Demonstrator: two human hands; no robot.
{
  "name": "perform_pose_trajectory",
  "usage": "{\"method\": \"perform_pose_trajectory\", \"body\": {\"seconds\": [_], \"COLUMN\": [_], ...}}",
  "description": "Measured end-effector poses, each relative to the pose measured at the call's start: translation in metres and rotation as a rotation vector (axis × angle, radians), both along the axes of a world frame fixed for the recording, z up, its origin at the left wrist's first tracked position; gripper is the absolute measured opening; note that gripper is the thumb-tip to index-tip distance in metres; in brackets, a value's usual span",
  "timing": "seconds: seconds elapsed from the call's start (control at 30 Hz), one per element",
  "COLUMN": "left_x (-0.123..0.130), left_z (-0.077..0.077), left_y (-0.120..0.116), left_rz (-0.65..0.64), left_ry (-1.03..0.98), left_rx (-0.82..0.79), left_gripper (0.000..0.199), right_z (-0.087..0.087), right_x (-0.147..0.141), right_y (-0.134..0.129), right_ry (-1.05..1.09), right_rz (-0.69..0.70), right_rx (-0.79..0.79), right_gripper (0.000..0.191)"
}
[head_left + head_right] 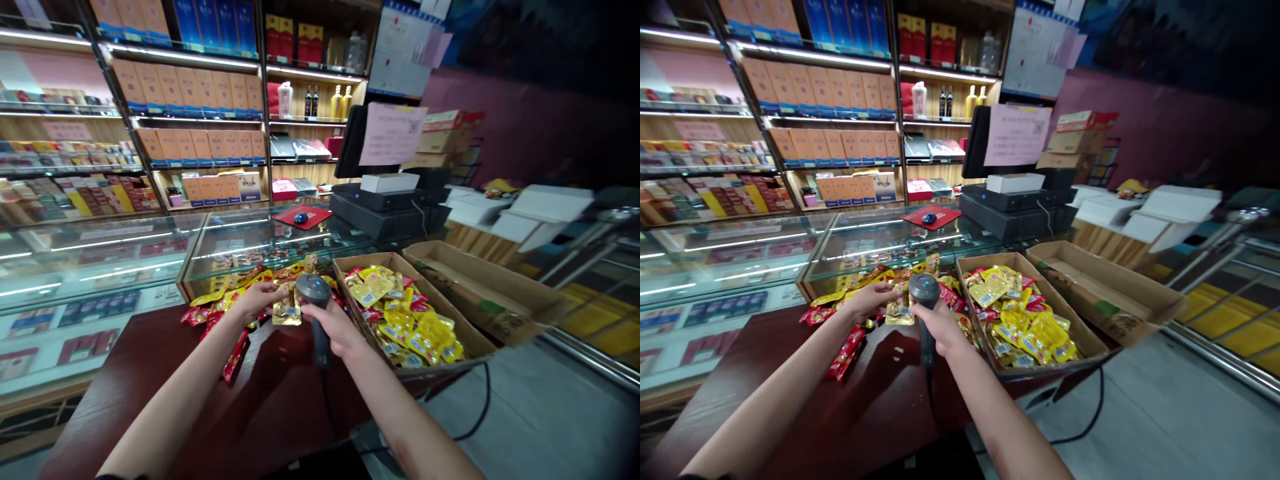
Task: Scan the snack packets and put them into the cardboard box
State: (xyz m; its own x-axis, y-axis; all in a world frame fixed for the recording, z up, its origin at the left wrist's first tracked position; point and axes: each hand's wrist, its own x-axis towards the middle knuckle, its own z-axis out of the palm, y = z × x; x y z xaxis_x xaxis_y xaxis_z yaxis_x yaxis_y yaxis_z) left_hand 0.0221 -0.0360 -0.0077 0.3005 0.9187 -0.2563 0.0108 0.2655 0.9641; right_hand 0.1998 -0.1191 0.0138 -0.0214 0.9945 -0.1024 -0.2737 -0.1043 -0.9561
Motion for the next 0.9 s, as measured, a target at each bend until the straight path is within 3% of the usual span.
{"method": "perform_pose_trajectory", "body": {"seconds": [0.13,0.27,0.43,0.6,0.73,0.8,0.9], "left_x": [0.037,0.093,0.176,0.237,0.246,0.235,0.199], "left_z": [0.01,0.029,0.049,0.051,0.05,0.048,0.045], "left_y": [0.006,0.016,0.02,0.011,0.002,0.0,0.003], "left_rz": [-0.108,-0.214,-0.338,-0.362,-0.366,-0.364,-0.353], "left_ry": [-0.031,-0.103,-0.204,-0.044,0.038,0.033,0.02], "left_rx": [0.001,-0.001,0.009,0.03,0.074,0.078,0.109], "left_gripper": [0.041,0.038,0.044,0.055,0.056,0.057,0.057], "right_z": [0.023,0.04,0.049,0.055,0.051,0.048,0.043], "right_x": [0.034,0.082,0.149,0.196,0.205,0.196,0.168], "right_y": [0.008,0.006,-0.003,-0.023,-0.031,-0.029,-0.023], "right_ry": [0.118,0.12,0.065,0.03,0.018,0.008,0.027], "right_rz": [-0.017,-0.117,-0.354,-0.528,-0.586,-0.552,-0.444], "right_rx": [-0.047,-0.044,0.037,0.027,0.058,0.082,0.078], "right_gripper": [0.026,0.025,0.026,0.025,0.027,0.026,0.027]}}
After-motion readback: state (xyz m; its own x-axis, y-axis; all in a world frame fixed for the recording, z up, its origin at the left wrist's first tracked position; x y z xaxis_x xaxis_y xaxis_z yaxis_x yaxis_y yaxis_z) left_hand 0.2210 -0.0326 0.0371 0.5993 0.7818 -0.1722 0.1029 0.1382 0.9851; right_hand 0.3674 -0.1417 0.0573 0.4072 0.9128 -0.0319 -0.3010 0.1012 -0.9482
